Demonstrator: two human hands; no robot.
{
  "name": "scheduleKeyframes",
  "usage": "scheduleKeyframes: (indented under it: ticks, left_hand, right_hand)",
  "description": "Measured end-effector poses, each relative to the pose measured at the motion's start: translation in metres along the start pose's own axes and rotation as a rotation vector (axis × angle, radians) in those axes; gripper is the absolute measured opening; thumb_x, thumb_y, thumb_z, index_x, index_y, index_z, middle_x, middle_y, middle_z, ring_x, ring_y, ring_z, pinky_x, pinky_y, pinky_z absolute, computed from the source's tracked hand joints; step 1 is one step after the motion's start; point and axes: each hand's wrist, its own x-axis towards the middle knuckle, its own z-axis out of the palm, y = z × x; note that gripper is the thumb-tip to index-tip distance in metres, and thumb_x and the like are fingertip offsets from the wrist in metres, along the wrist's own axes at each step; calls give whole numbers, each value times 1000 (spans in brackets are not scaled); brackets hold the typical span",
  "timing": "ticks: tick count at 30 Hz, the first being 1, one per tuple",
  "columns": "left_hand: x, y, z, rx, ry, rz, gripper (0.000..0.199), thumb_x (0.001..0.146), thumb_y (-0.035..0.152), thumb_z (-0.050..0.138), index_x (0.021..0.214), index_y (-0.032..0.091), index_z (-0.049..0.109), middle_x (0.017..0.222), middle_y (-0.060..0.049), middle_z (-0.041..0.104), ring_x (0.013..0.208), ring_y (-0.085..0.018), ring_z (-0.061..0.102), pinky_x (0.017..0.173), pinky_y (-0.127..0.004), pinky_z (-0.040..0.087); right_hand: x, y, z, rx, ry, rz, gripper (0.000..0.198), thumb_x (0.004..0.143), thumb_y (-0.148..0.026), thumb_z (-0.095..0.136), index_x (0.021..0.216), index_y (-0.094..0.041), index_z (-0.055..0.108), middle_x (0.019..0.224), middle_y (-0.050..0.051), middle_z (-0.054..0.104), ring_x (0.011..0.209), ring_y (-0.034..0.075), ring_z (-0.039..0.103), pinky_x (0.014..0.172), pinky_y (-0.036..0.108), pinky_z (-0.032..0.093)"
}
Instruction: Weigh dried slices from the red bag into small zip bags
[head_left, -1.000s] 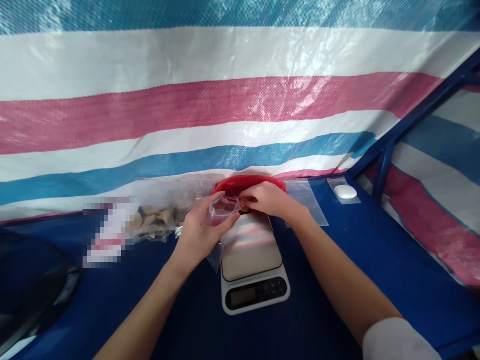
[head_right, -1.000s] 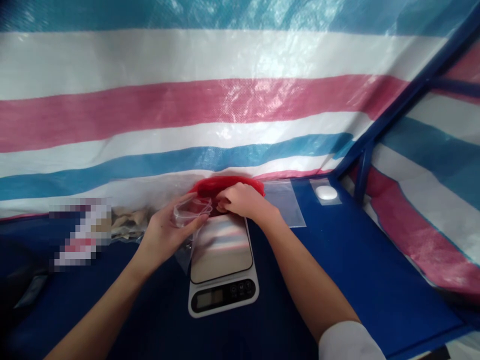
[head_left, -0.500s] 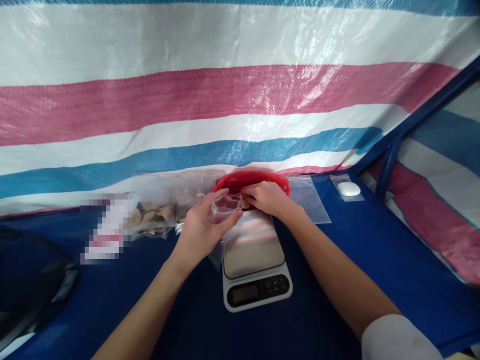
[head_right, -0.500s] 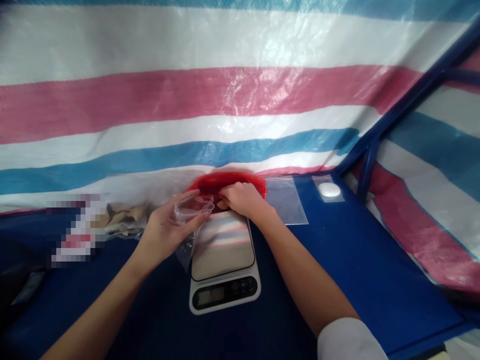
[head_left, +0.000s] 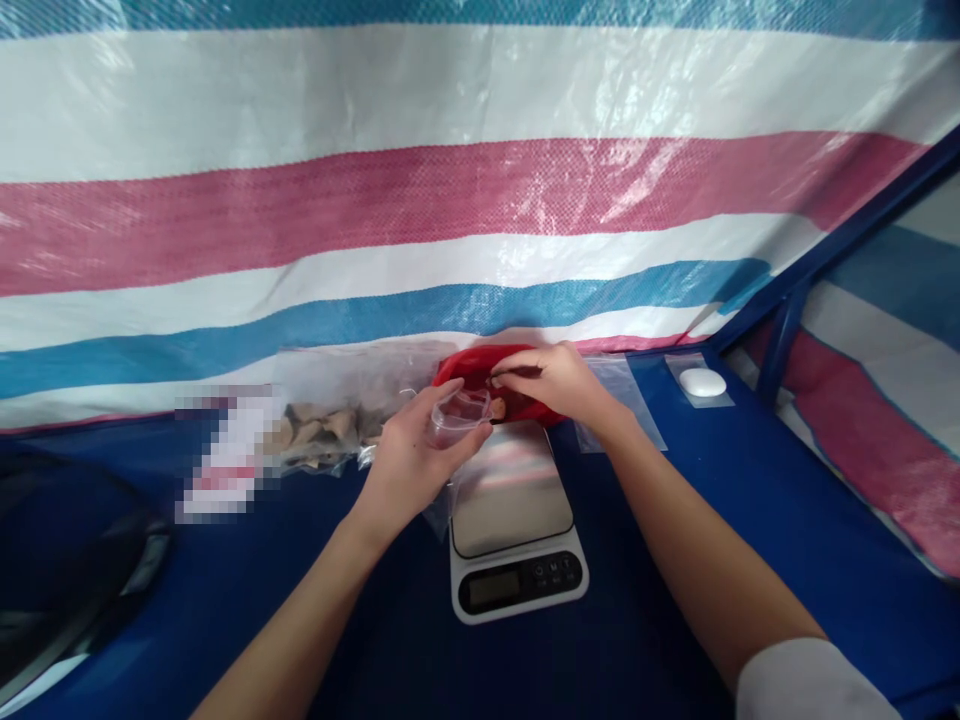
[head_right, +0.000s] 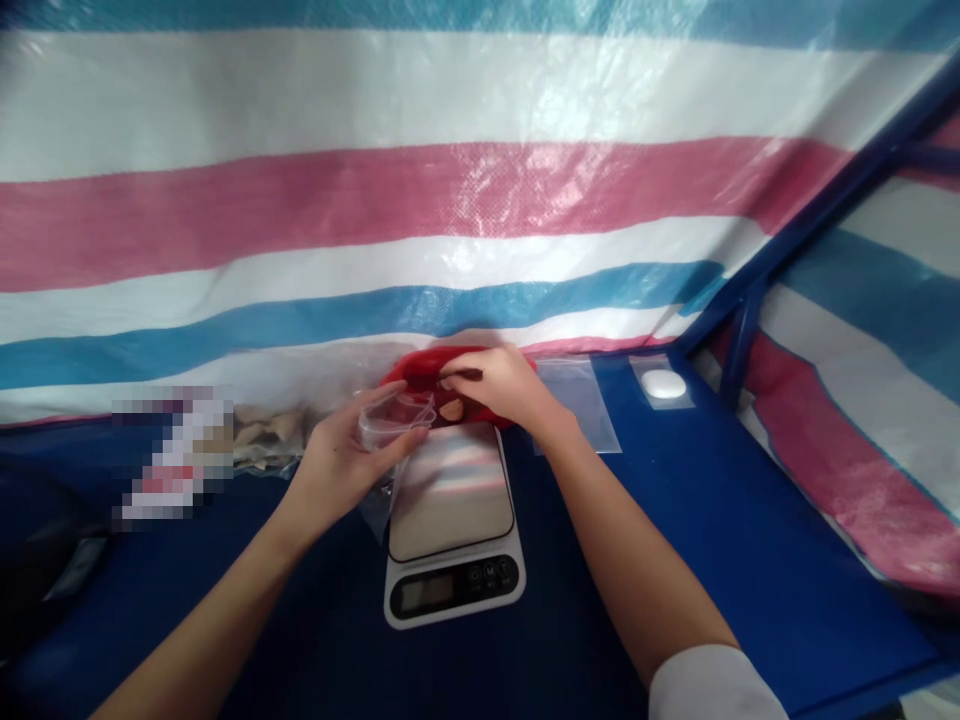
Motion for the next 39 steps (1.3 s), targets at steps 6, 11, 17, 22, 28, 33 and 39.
scheduleKeyframes:
  ticks: [6,11,17,22,28,33,39]
  left_hand:
    - [-1,1,3,3,-30,3,53,80,47,77,126,22,66,123,-11,74,110,-31,71,97,-49,58]
    - [-3,4,4,-33,-75,19,51,80,41,78,125,20,66,125,-12,72,115,-31,69,102,-49,54]
    - [-3,4,5,-63,-85,21,59,78,40,80,130,18,64,126,-14,71,115,-31,69,102,-49,54]
    - [-3,2,5,-67,-62,12,65,75,42,82,132,20,62,131,-14,69,121,-34,66,105,-53,52]
    - [-2,-1,2,-51,-65,12,54,80,40,77,128,18,65,126,-13,72,115,-32,69,102,-51,54]
    - [0,-5,-1,-24,-31,-7,55,82,41,76,130,17,64,118,-12,75,101,-30,74,89,-45,61]
    - [2,-10,-7,-22,-22,3,51,82,42,77,127,20,66,108,-7,78,97,-29,75,89,-46,62]
  right_hand:
    - [-9,-37,-15,387,-129,-7,20,88,-36,69,97,-22,80,85,2,79,77,19,74,75,32,60]
    - [-9,-50,-5,194,-184,-138,15,87,-21,68,92,-24,82,90,-1,80,74,15,71,76,26,55]
    - [-7,-54,0,101,-258,-194,16,90,-20,67,92,-26,82,87,-4,79,75,15,70,77,25,53]
    - [-8,-55,1,156,-251,-182,17,91,-22,67,101,-25,81,98,-3,80,81,14,71,83,23,54]
    - [-9,-45,-5,209,-213,-167,17,89,-24,70,103,-27,80,102,-2,80,85,17,73,81,27,57]
    - [-8,-24,-22,99,-104,-92,19,89,-23,69,104,-25,80,99,0,80,85,18,74,80,28,55]
    - [-1,-10,-2,-139,-265,-91,21,89,-16,64,100,-22,81,96,2,81,86,18,72,80,27,50]
